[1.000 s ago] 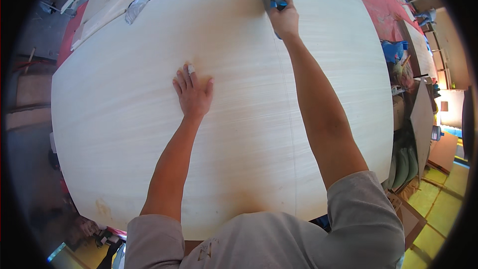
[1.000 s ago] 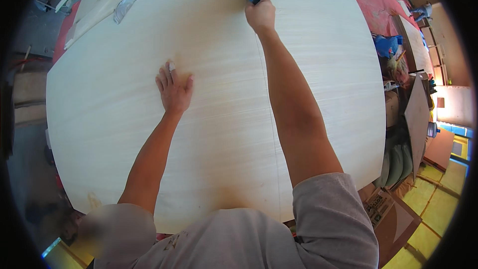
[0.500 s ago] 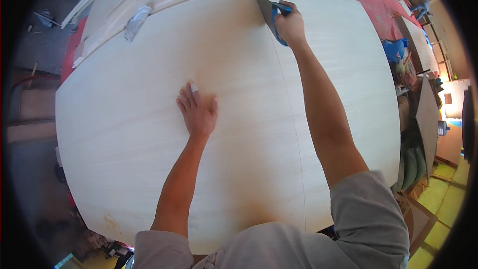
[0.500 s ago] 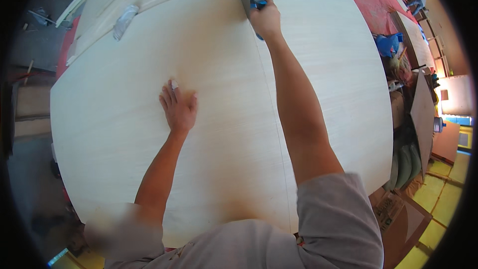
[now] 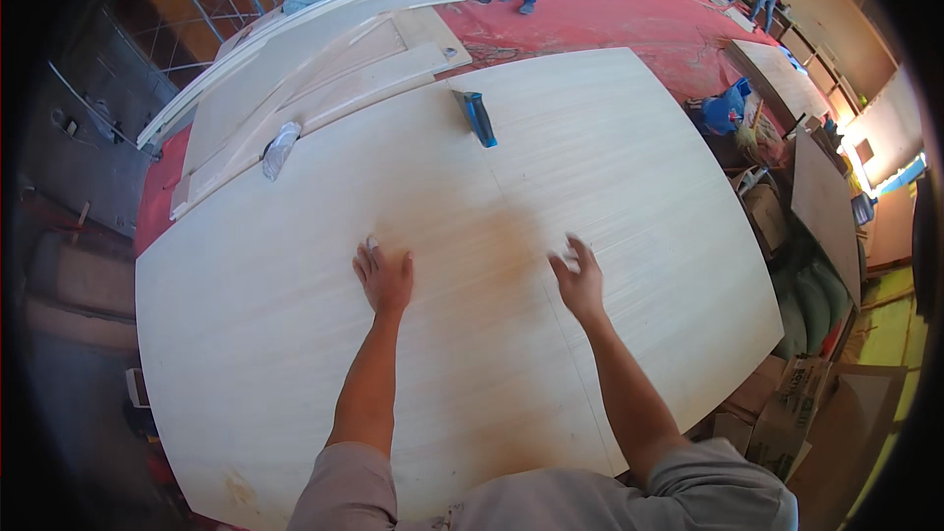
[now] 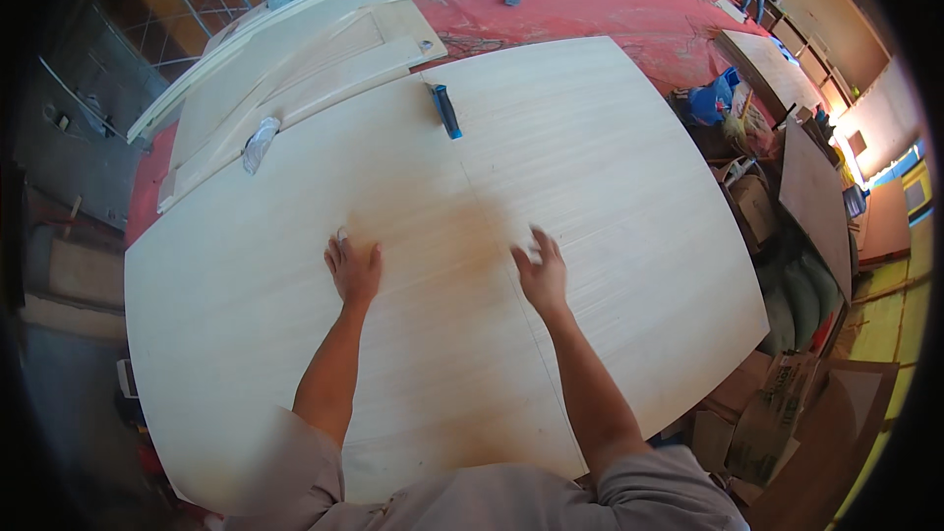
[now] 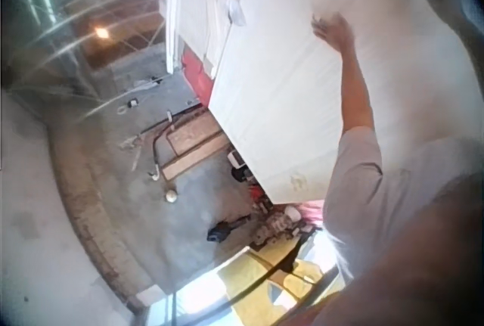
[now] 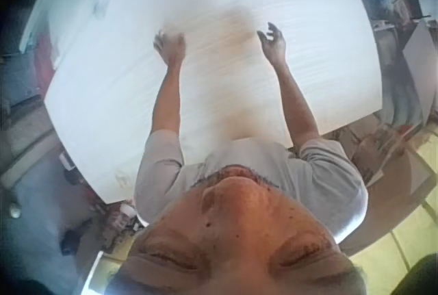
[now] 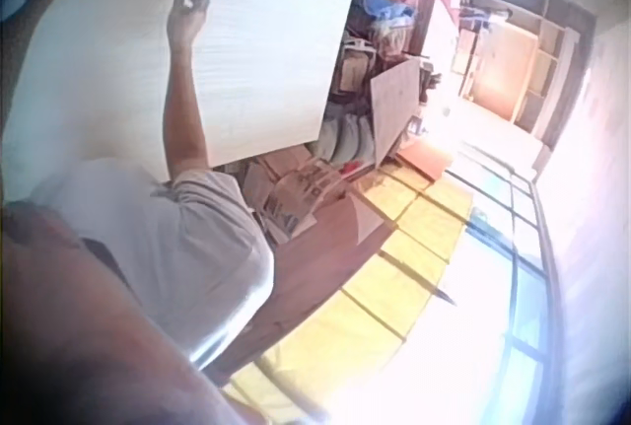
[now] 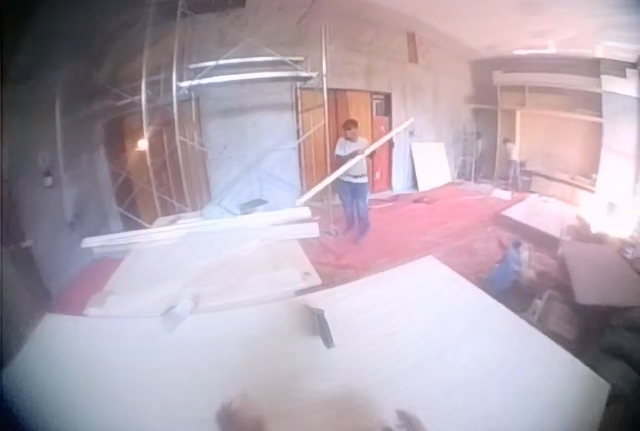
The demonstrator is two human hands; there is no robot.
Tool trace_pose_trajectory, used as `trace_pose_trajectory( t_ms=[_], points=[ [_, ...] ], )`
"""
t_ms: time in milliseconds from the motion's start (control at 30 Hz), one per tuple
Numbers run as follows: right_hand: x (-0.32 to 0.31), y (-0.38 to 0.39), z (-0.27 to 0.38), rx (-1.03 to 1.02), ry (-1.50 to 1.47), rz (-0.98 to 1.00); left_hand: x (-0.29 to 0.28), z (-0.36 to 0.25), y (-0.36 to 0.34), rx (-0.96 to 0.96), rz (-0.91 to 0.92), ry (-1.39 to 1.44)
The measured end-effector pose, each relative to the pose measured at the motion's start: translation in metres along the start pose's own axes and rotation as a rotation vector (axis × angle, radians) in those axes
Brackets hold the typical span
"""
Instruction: The person saws a large wooden board using a hand saw, repeatedly moving the saw back and forth along a marked line, and later lifts and repositions the board.
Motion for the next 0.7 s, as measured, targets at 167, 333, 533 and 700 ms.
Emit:
trace_pose_trajectory(
  t_ms=[167,333,533,700],
  points=[
    [-0.254,0.257,-0.168,0.382,0.236,-0.438,-0.009,-0.006,0.057,0.116,-0.029,0.257],
    [-0.411,0.385,-0.178,1.065,0.187,-0.726,-0.068,0.105,0.268,0.025,0.029,0.086],
    [-0.354,0.346,-0.217,1.045,-0.586,-0.740,-0.152,0.211,0.506,-1.298,-0.084,0.310],
    [-0.331,0.329,-0.238,0.980,-0.773,-0.765,-0.160,0.200,0.538,-1.556,-0.033,0.825]
  ],
)
Point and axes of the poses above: each hand's wrist, its own y-axis away from the middle knuckle, its own x-axis out of the palm, z = x × y, the point moved 2 cm from there along -y, towards the middle knuckle, and after that the axes turned 3 degrees about -y, right-handed, at the moved point
